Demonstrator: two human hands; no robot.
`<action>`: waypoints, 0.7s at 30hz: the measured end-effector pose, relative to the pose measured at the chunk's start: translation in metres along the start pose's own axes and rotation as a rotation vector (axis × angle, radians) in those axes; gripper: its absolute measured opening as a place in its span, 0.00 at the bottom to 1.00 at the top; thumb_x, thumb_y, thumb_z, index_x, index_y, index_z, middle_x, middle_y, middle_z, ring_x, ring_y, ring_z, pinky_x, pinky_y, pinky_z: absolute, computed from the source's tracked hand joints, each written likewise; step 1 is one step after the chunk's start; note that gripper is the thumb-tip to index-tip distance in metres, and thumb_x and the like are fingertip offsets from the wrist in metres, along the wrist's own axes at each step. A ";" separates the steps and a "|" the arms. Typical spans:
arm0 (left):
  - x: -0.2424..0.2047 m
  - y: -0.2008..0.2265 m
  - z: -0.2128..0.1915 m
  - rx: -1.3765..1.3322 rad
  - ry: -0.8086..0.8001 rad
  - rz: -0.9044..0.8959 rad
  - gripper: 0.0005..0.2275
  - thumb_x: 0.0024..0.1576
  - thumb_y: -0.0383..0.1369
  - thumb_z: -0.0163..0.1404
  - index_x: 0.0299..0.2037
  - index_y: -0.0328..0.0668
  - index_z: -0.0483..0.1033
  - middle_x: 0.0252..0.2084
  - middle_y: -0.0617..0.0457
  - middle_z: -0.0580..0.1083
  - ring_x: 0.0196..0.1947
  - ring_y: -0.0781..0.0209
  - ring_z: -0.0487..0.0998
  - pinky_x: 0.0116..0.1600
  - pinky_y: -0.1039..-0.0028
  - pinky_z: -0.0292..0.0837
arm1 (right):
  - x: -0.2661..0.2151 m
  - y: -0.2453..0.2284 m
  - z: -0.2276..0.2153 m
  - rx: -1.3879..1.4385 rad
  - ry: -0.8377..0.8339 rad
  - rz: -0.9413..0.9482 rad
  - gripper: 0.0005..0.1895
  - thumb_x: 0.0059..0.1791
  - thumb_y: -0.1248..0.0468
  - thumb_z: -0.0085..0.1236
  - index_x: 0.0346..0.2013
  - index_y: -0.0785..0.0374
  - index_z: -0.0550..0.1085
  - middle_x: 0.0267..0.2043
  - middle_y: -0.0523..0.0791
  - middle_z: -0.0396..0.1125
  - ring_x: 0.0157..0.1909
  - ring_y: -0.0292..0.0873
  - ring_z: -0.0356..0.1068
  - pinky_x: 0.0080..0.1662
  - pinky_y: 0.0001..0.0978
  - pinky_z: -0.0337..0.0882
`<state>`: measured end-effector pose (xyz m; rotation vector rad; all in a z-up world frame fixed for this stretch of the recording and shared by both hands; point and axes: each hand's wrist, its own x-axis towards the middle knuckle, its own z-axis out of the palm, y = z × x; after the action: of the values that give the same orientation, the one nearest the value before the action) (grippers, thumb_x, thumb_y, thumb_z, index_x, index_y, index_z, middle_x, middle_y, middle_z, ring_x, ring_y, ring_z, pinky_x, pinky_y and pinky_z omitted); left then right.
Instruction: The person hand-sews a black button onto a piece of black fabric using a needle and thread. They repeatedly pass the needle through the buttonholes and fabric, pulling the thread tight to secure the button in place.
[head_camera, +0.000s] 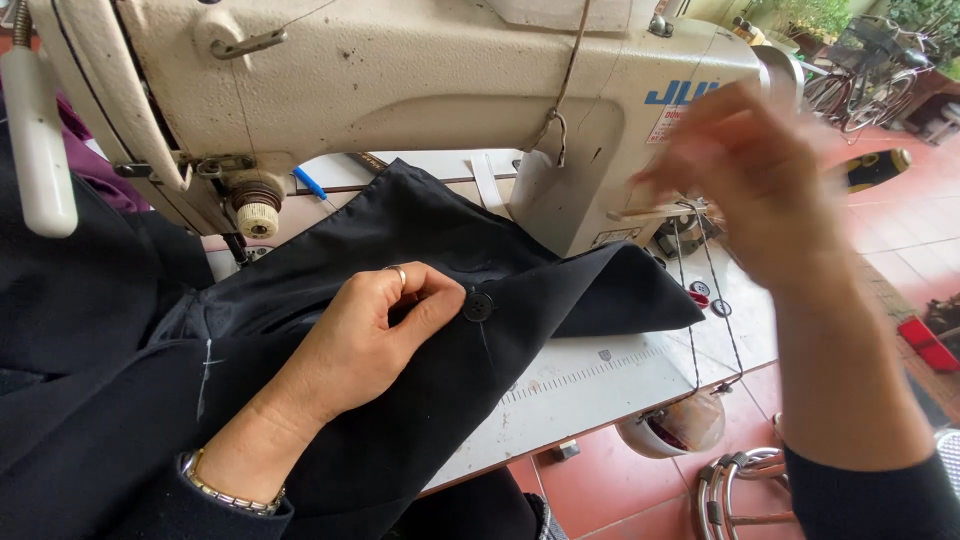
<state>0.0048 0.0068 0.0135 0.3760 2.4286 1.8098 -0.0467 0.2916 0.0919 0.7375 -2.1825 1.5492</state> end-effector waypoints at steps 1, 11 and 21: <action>-0.001 0.006 -0.001 -0.011 -0.001 -0.040 0.08 0.53 0.37 0.52 0.34 0.43 0.82 0.29 0.63 0.80 0.30 0.76 0.76 0.39 0.85 0.70 | -0.002 -0.003 0.018 -0.146 -0.295 -0.052 0.01 0.53 0.74 0.47 0.39 0.69 0.66 0.35 0.48 0.66 0.36 0.40 0.72 0.44 0.26 0.76; 0.003 0.002 0.000 -0.042 -0.007 0.054 0.07 0.49 0.34 0.55 0.33 0.42 0.82 0.32 0.63 0.81 0.33 0.77 0.78 0.42 0.86 0.72 | 0.045 0.008 0.078 -0.375 -0.931 -0.367 0.02 0.48 0.69 0.54 0.32 0.60 0.74 0.33 0.41 0.67 0.35 0.40 0.70 0.40 0.30 0.68; 0.007 -0.005 0.002 -0.027 0.007 0.049 0.05 0.50 0.33 0.55 0.31 0.42 0.81 0.28 0.63 0.79 0.30 0.77 0.75 0.38 0.85 0.70 | 0.047 0.005 0.082 -0.287 -1.034 -0.351 0.03 0.46 0.69 0.57 0.31 0.58 0.77 0.32 0.40 0.70 0.35 0.36 0.71 0.40 0.26 0.70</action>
<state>-0.0020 0.0089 0.0085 0.4313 2.4178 1.8644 -0.0866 0.2063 0.0874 1.9913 -2.5941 0.6717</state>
